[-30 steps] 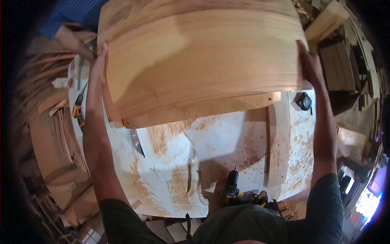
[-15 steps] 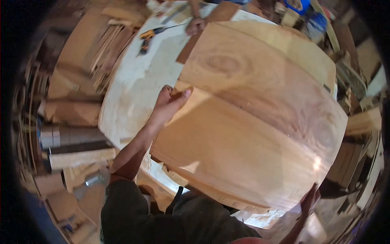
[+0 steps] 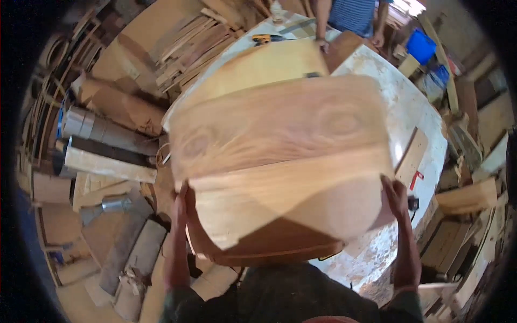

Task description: Assembling wooden panels and components using a power drill and nail gun in a workshop environment.

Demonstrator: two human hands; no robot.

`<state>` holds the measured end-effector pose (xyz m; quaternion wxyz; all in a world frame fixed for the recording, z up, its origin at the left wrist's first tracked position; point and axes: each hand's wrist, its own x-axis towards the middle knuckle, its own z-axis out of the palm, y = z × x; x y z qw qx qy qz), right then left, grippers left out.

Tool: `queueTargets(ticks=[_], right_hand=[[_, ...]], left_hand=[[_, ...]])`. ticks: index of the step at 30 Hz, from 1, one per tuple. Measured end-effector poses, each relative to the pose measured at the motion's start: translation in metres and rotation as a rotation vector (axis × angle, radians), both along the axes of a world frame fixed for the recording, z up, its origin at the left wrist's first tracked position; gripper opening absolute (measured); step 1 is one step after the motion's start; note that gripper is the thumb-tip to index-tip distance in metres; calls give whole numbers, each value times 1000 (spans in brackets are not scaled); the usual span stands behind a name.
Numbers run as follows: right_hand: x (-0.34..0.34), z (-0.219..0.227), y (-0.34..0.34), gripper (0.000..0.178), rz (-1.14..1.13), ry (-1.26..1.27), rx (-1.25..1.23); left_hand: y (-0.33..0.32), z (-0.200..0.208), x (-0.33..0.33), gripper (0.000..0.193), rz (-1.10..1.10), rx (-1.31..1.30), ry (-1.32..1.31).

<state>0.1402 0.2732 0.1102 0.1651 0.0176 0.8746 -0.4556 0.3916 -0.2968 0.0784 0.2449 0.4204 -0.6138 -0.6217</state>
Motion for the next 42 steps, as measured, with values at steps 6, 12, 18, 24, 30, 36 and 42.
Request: queueTargets(ticks=[6, 12, 18, 24, 30, 36, 42], right_hand=[[-41, -37, -138, 33, 467, 178, -101], [5, -80, -189, 57, 475, -19, 295], [78, -70, -162, 62, 310, -49, 120], [125, -97, -141, 62, 17, -295, 79], [143, -113, -132, 53, -70, -300, 57], [146, -86, -150, 54, -8, -431, 34], [177, -128, -150, 44, 212, -302, -85]], left_hand=[[-115, -129, 209, 20, 106, 50, 420], [-165, -159, 273, 35, 328, -141, 25], [-197, -142, 216, 56, 224, -293, -720], [-184, -94, 144, 86, 84, 5, -594], [-189, -130, 135, 63, 36, -81, -593], [-261, -176, 185, 48, -87, 5, -630], [-312, -205, 187, 46, -304, -65, -361]])
